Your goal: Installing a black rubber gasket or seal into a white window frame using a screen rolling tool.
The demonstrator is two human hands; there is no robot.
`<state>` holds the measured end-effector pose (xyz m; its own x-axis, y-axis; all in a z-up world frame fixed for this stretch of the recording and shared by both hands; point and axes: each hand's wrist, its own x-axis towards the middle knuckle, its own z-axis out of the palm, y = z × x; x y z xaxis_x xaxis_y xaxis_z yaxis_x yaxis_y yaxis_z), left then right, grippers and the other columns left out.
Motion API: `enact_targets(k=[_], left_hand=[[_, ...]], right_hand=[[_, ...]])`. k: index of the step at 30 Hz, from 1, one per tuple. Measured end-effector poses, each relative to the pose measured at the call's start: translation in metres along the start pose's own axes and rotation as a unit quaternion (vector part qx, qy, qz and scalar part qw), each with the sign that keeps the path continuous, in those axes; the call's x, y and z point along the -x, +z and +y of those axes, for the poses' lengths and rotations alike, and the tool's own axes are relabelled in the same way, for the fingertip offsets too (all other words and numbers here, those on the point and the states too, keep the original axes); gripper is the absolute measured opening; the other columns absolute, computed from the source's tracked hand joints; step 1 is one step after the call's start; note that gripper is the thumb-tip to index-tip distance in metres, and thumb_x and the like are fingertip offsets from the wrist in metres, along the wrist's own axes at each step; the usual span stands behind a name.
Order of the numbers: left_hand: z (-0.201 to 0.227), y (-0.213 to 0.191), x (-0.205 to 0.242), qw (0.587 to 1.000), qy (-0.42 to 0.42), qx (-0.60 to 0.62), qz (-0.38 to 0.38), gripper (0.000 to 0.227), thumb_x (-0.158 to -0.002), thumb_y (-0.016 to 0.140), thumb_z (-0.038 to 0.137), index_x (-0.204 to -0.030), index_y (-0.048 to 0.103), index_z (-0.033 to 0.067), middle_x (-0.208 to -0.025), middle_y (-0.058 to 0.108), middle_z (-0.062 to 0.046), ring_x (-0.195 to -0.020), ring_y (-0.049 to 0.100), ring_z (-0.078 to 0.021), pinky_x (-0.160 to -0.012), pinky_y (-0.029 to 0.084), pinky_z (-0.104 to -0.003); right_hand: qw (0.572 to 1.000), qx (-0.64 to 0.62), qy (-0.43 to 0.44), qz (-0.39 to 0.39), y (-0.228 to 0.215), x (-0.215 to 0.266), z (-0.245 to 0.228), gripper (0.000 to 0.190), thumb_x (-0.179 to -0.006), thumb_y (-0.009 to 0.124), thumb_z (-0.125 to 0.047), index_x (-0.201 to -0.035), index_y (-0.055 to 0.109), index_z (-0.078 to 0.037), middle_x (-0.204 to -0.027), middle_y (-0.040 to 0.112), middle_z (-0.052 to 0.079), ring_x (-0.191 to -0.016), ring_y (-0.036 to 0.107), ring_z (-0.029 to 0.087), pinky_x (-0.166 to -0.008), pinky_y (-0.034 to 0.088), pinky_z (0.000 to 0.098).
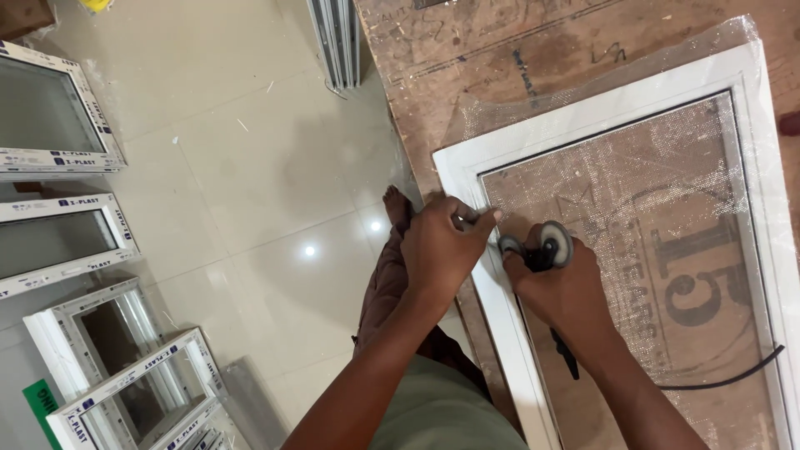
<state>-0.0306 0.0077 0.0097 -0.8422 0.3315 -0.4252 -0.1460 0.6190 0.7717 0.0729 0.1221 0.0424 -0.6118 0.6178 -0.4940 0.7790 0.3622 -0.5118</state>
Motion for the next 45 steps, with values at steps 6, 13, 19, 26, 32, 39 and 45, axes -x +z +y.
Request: enact_targets(k=[6, 13, 19, 26, 32, 39, 45], left_hand=[[-0.014, 0.011, -0.001, 1.000, 0.000, 0.016, 0.005, 0.032, -0.082, 0.081, 0.030, -0.074, 0.061, 0.0056, -0.068, 0.069, -0.008, -0.061, 0.069, -0.0229, -0.058, 0.053, -0.037], [-0.020, 0.012, 0.001, 0.995, 0.090, 0.019, 0.025, 0.032, -0.085, 0.080, 0.024, -0.074, 0.058, 0.0025, -0.071, 0.061, -0.010, -0.057, 0.062, -0.0247, -0.053, 0.048, -0.040], [-0.018, 0.008, -0.001, 0.995, 0.090, 0.026, 0.036, 0.032, -0.087, 0.079, 0.022, -0.075, 0.057, 0.0024, -0.072, 0.062, -0.011, -0.057, 0.064, -0.0243, -0.052, 0.048, -0.038], [-0.009, 0.002, -0.003, 0.997, 0.061, 0.051, 0.005, 0.032, -0.085, 0.081, 0.025, -0.074, 0.061, 0.0025, -0.068, 0.065, -0.010, -0.055, 0.065, -0.0213, -0.052, 0.049, -0.036], [-0.002, 0.002, -0.015, 0.999, 0.010, 0.027, 0.036, 0.040, -0.076, 0.088, 0.035, -0.071, 0.062, 0.0039, -0.061, 0.065, -0.009, -0.054, 0.066, -0.0238, -0.052, 0.049, -0.037], [-0.013, 0.013, -0.016, 0.992, 0.096, -0.006, 0.087, 0.033, -0.086, 0.082, 0.028, -0.075, 0.060, 0.0040, -0.070, 0.064, -0.010, -0.057, 0.063, -0.0285, -0.053, 0.047, -0.042], [-0.012, 0.011, -0.014, 0.991, 0.107, -0.007, 0.081, 0.034, -0.088, 0.080, 0.025, -0.075, 0.057, 0.0031, -0.067, 0.060, -0.011, -0.054, 0.061, -0.0287, -0.051, 0.045, -0.042]], right_hand=[[1.000, -0.011, -0.002, 0.003, -0.001, 0.000, -0.004, 0.026, -0.078, 0.080, -0.021, -0.080, 0.063, -0.002, -0.064, 0.065, 0.014, -0.055, 0.063, 0.023, -0.055, 0.050, 0.0385], [0.998, -0.027, -0.046, 0.020, 0.000, -0.007, -0.016, 0.024, -0.079, 0.078, -0.019, -0.082, 0.062, -0.002, -0.063, 0.064, 0.012, -0.053, 0.063, 0.021, -0.054, 0.050, 0.0371], [0.999, 0.023, -0.030, -0.015, 0.000, -0.017, -0.021, 0.024, -0.079, 0.078, -0.018, -0.080, 0.062, -0.001, -0.062, 0.064, 0.015, -0.053, 0.063, 0.023, -0.055, 0.050, 0.0382], [1.000, -0.018, 0.005, -0.002, -0.003, -0.019, -0.026, 0.025, -0.078, 0.079, -0.018, -0.081, 0.061, -0.001, -0.065, 0.065, 0.014, -0.055, 0.063, 0.020, -0.054, 0.050, 0.0377], [0.999, -0.038, 0.017, -0.013, -0.003, -0.017, -0.029, 0.025, -0.081, 0.079, -0.018, -0.080, 0.061, -0.001, -0.065, 0.065, 0.012, -0.057, 0.060, 0.019, -0.055, 0.048, 0.0369], [0.999, -0.025, 0.043, -0.013, -0.004, -0.018, -0.033, 0.024, -0.081, 0.078, -0.017, -0.080, 0.060, -0.002, -0.063, 0.063, 0.012, -0.055, 0.060, 0.018, -0.053, 0.047, 0.0380], [1.000, 0.001, 0.023, -0.008, -0.003, -0.023, -0.037, 0.026, -0.079, 0.079, -0.020, -0.083, 0.061, -0.001, -0.065, 0.065, 0.013, -0.055, 0.062, 0.021, -0.055, 0.049, 0.0375]])
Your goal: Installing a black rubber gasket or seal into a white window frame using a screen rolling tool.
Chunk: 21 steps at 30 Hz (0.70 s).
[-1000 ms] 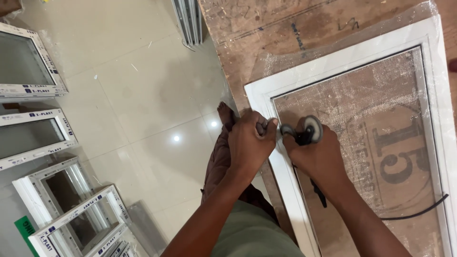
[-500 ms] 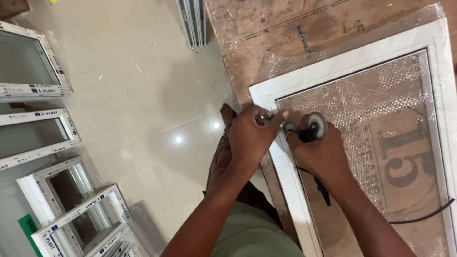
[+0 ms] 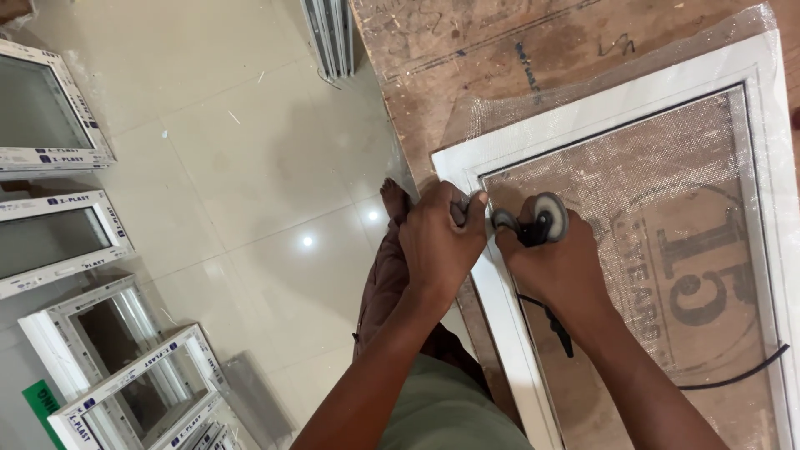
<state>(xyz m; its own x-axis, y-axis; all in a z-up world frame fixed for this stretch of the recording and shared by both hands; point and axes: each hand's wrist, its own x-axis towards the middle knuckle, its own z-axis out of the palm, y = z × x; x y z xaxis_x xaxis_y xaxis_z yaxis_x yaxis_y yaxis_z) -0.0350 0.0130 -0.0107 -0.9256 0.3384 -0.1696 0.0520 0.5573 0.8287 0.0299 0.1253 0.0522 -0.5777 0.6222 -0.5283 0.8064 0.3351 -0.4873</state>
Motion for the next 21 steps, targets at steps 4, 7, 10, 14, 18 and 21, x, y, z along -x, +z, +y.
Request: enact_targets(k=[4, 7, 10, 14, 18, 21], left_hand=[[-0.002, 0.000, 0.000, 0.999, 0.015, 0.022, 0.019, 0.034, -0.088, 0.079, 0.024, -0.074, 0.056, 0.0027, -0.070, 0.062, -0.010, -0.056, 0.062, -0.0271, -0.051, 0.045, -0.041], [-0.002, 0.001, 0.001, 0.999, 0.039, 0.015, 0.031, 0.035, -0.087, 0.080, 0.023, -0.074, 0.056, 0.0013, -0.072, 0.062, -0.012, -0.058, 0.061, -0.0287, -0.052, 0.046, -0.041], [-0.001, -0.004, -0.007, 1.000, 0.012, 0.020, 0.007, 0.034, -0.088, 0.079, 0.026, -0.075, 0.059, 0.0023, -0.068, 0.062, -0.011, -0.054, 0.062, -0.0265, -0.051, 0.046, -0.040], [0.006, -0.010, -0.015, 0.998, -0.055, 0.032, -0.030, 0.036, -0.086, 0.080, 0.031, -0.073, 0.060, 0.0038, -0.064, 0.063, -0.009, -0.053, 0.065, -0.0259, -0.051, 0.048, -0.040], [0.002, -0.005, -0.015, 1.000, -0.021, 0.007, 0.002, 0.033, -0.083, 0.082, 0.030, -0.075, 0.062, 0.0047, -0.067, 0.065, -0.009, -0.056, 0.065, -0.0268, -0.052, 0.048, -0.040], [-0.002, -0.004, -0.015, 1.000, -0.013, 0.024, 0.003, 0.032, -0.086, 0.081, 0.027, -0.077, 0.061, 0.0039, -0.068, 0.064, -0.009, -0.058, 0.065, -0.0266, -0.052, 0.048, -0.040]], right_hand=[[1.000, -0.008, -0.025, 0.015, 0.003, -0.009, 0.000, 0.029, -0.080, 0.080, -0.023, -0.082, 0.062, -0.001, -0.066, 0.065, 0.015, -0.057, 0.063, 0.022, -0.055, 0.049, 0.0383], [1.000, -0.023, -0.011, -0.013, -0.001, -0.010, -0.003, 0.024, -0.079, 0.078, -0.020, -0.081, 0.062, -0.002, -0.066, 0.067, 0.013, -0.060, 0.065, 0.020, -0.058, 0.051, 0.0374], [1.000, 0.000, 0.000, -0.005, -0.001, -0.012, -0.006, 0.030, -0.079, 0.081, -0.023, -0.083, 0.060, -0.001, -0.066, 0.065, 0.014, -0.060, 0.062, 0.022, -0.057, 0.049, 0.0386], [1.000, -0.016, 0.017, -0.016, -0.003, -0.010, -0.008, 0.027, -0.079, 0.079, -0.020, -0.084, 0.060, -0.002, -0.068, 0.064, 0.012, -0.060, 0.061, 0.020, -0.058, 0.049, 0.0375], [0.999, -0.036, -0.010, 0.000, 0.000, -0.008, -0.002, 0.026, -0.080, 0.079, -0.018, -0.084, 0.059, -0.002, -0.072, 0.062, 0.010, -0.065, 0.059, 0.017, -0.060, 0.049, 0.0354], [1.000, -0.021, 0.015, 0.001, 0.001, -0.010, -0.006, 0.026, -0.080, 0.079, -0.019, -0.083, 0.060, -0.003, -0.071, 0.064, 0.009, -0.065, 0.060, 0.016, -0.060, 0.049, 0.0348]])
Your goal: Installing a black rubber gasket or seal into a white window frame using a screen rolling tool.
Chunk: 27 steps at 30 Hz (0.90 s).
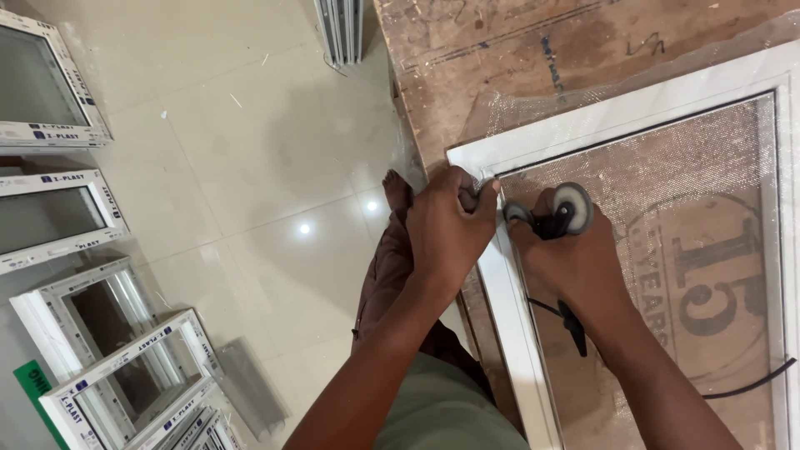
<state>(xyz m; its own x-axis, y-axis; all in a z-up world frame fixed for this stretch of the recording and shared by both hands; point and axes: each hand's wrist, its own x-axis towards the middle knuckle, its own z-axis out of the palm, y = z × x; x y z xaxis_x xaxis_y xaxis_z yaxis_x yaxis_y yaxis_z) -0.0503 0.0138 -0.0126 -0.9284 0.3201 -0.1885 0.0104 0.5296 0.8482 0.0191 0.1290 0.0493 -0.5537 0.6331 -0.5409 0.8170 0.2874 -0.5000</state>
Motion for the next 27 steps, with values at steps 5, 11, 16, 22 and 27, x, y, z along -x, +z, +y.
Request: enact_targets(k=[5, 11, 16, 22, 27], left_hand=[[-0.006, 0.005, 0.001, 0.999, 0.031, 0.022, -0.008, 0.029, -0.090, 0.078, 0.020, -0.078, 0.058, 0.0030, -0.070, 0.060, -0.010, -0.055, 0.061, -0.0261, -0.051, 0.045, -0.040], [-0.010, 0.004, 0.003, 0.996, 0.085, 0.021, 0.001, 0.031, -0.092, 0.078, 0.016, -0.080, 0.054, 0.0010, -0.074, 0.057, -0.012, -0.056, 0.057, -0.0271, -0.052, 0.044, -0.041], [-0.011, 0.001, -0.001, 0.997, 0.067, 0.034, 0.010, 0.030, -0.091, 0.079, 0.016, -0.080, 0.056, 0.0012, -0.072, 0.058, -0.012, -0.055, 0.058, -0.0252, -0.051, 0.044, -0.039], [-0.007, 0.000, -0.004, 0.996, 0.067, 0.062, 0.008, 0.029, -0.088, 0.082, 0.017, -0.079, 0.059, 0.0010, -0.070, 0.061, -0.012, -0.054, 0.061, -0.0220, -0.052, 0.046, -0.035], [-0.012, 0.000, -0.005, 0.995, 0.036, 0.097, 0.012, 0.030, -0.087, 0.082, 0.019, -0.078, 0.059, 0.0019, -0.070, 0.062, -0.010, -0.056, 0.063, -0.0203, -0.053, 0.048, -0.034]], right_hand=[[1.000, 0.015, 0.014, -0.008, -0.002, -0.003, -0.003, 0.026, -0.080, 0.080, -0.018, -0.080, 0.059, -0.003, -0.069, 0.062, 0.009, -0.064, 0.059, 0.016, -0.060, 0.049, 0.0355], [0.999, -0.016, -0.047, 0.014, 0.000, -0.014, -0.002, 0.029, -0.082, 0.080, -0.019, -0.080, 0.057, -0.002, -0.069, 0.060, 0.009, -0.064, 0.056, 0.017, -0.059, 0.048, 0.0359], [0.999, 0.015, -0.052, 0.002, 0.002, -0.018, -0.002, 0.026, -0.078, 0.080, -0.019, -0.080, 0.059, -0.002, -0.067, 0.062, 0.011, -0.062, 0.060, 0.020, -0.060, 0.049, 0.0360], [0.992, -0.002, -0.120, 0.035, 0.004, -0.025, -0.007, 0.029, -0.081, 0.081, -0.021, -0.086, 0.060, -0.002, -0.071, 0.066, 0.013, -0.061, 0.063, 0.023, -0.059, 0.051, 0.0376], [0.991, 0.063, -0.117, 0.004, 0.001, -0.017, 0.004, 0.025, -0.079, 0.079, -0.020, -0.089, 0.064, -0.004, -0.071, 0.067, 0.013, -0.061, 0.065, 0.020, -0.058, 0.051, 0.0367]])
